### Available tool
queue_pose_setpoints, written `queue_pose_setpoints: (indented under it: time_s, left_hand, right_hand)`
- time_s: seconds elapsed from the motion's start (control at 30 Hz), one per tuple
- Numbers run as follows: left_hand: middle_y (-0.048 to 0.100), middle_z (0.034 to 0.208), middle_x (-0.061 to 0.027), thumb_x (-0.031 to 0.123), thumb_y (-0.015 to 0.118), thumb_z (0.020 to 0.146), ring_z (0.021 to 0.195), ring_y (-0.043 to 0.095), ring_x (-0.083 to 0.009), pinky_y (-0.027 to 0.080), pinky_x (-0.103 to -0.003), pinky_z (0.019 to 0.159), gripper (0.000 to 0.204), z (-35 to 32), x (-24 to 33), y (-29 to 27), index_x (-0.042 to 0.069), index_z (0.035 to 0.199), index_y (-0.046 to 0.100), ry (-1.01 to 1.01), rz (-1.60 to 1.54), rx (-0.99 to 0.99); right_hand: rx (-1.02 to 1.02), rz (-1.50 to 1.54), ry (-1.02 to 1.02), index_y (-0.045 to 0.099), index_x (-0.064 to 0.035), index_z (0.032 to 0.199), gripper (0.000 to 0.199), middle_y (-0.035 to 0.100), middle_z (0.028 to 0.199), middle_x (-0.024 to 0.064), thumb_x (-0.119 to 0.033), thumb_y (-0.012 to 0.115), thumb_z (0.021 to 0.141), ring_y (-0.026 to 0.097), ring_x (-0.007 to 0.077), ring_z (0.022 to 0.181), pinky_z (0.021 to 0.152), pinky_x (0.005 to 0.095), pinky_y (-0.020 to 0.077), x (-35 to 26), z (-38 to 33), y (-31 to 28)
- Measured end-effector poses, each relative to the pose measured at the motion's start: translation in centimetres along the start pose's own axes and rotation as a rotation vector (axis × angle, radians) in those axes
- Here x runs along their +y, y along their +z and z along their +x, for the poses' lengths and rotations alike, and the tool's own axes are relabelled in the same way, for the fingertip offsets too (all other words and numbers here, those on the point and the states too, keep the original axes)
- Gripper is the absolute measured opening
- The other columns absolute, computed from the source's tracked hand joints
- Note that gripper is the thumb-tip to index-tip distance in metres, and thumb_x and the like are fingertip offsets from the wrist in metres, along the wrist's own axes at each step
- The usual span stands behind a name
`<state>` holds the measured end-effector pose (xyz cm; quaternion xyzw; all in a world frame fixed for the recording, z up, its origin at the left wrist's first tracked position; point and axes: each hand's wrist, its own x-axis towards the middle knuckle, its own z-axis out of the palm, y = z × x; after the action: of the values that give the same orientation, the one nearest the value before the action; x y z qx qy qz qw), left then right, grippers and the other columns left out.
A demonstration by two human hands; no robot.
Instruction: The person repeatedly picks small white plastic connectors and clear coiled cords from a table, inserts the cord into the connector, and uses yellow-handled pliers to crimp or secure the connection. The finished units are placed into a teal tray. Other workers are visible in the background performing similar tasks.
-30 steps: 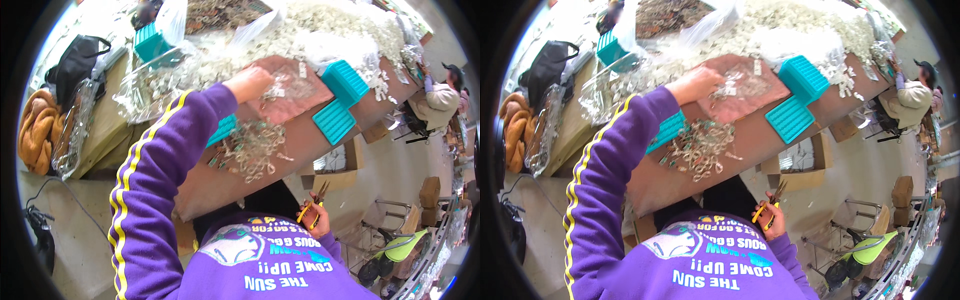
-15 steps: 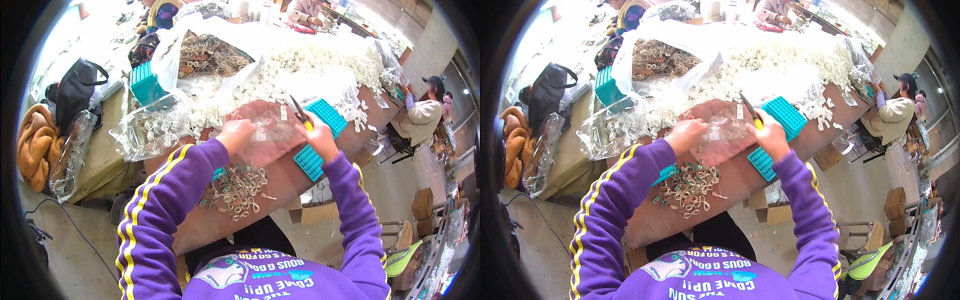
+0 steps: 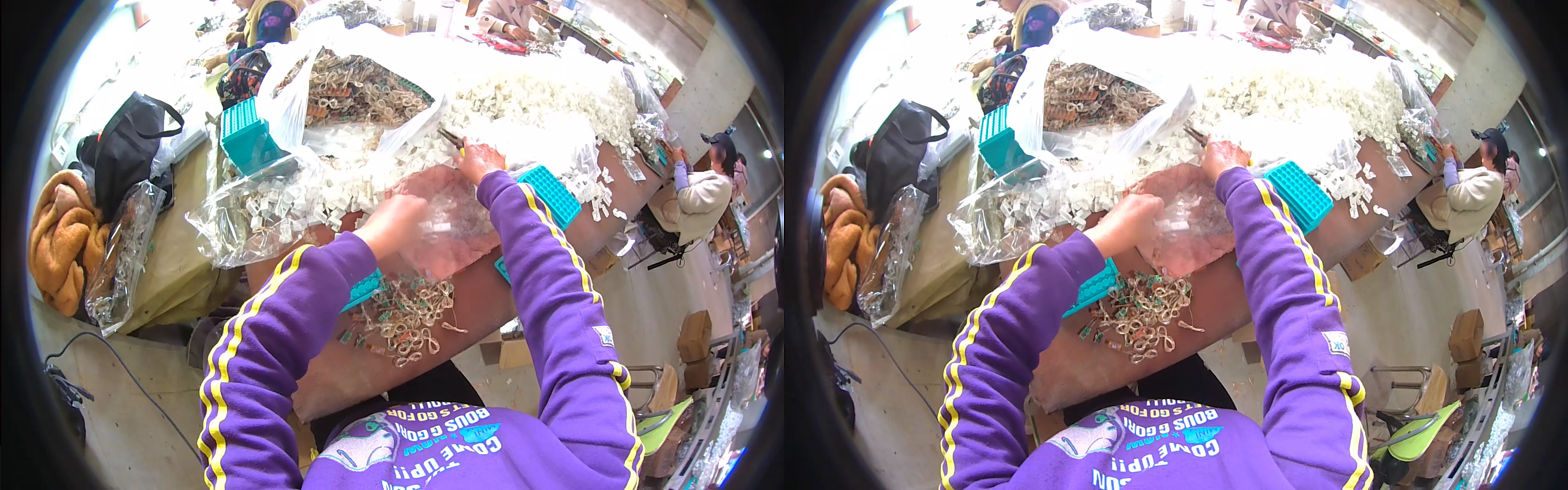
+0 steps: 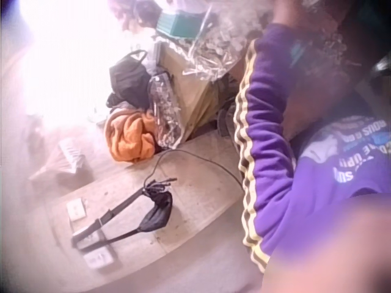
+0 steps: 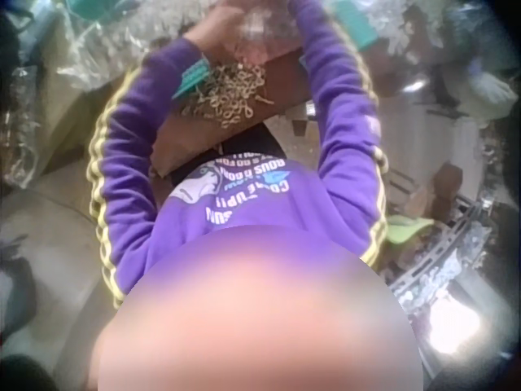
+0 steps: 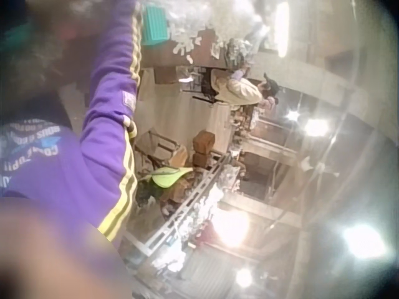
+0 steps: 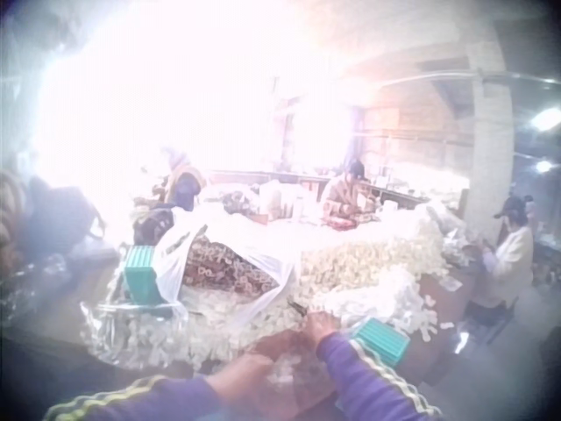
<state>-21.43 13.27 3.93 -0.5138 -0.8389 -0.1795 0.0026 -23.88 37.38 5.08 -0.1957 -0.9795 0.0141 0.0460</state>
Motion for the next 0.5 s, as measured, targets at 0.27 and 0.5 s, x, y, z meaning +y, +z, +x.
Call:
queue_pose_setpoints:
  time_s: [0.27, 0.5]
  left_hand:
    - [0.067, 0.08, -0.0015, 0.021, 0.076, 0.082, 0.072, 0.062, -0.0101, 0.05, -0.024, 0.066, 0.034, -1.8, 1.2, -4.4, 0.002, 0.107, 0.063, -0.46, -0.928, 0.028]
    - [0.065, 0.097, -0.0059, 0.012, 0.068, 0.09, 0.083, 0.061, -0.01, 0.05, -0.023, 0.075, 0.05, -10.5, 3.7, -9.9, 0.0, 0.135, 0.05, -0.49, -1.445, 0.319]
  right_hand:
    - [0.073, 0.066, -0.066, 0.051, -0.0142, 0.138, 0.06, 0.059, 0.13, 0.0189, -0.05, 0.059, 0.09, 0.058, 0.037, 0.119, 0.099, 0.0495, 0.0454, 0.4, 0.1, 1.3]
    - [0.374, 0.953, -0.627, 0.068, -0.0044, 0.119, 0.03, 0.071, 0.104, 0.0118, -0.018, 0.058, 0.095, 0.065, 0.0188, 0.095, 0.086, 0.0337, 0.0487, -1.5, -14.1, -14.0]
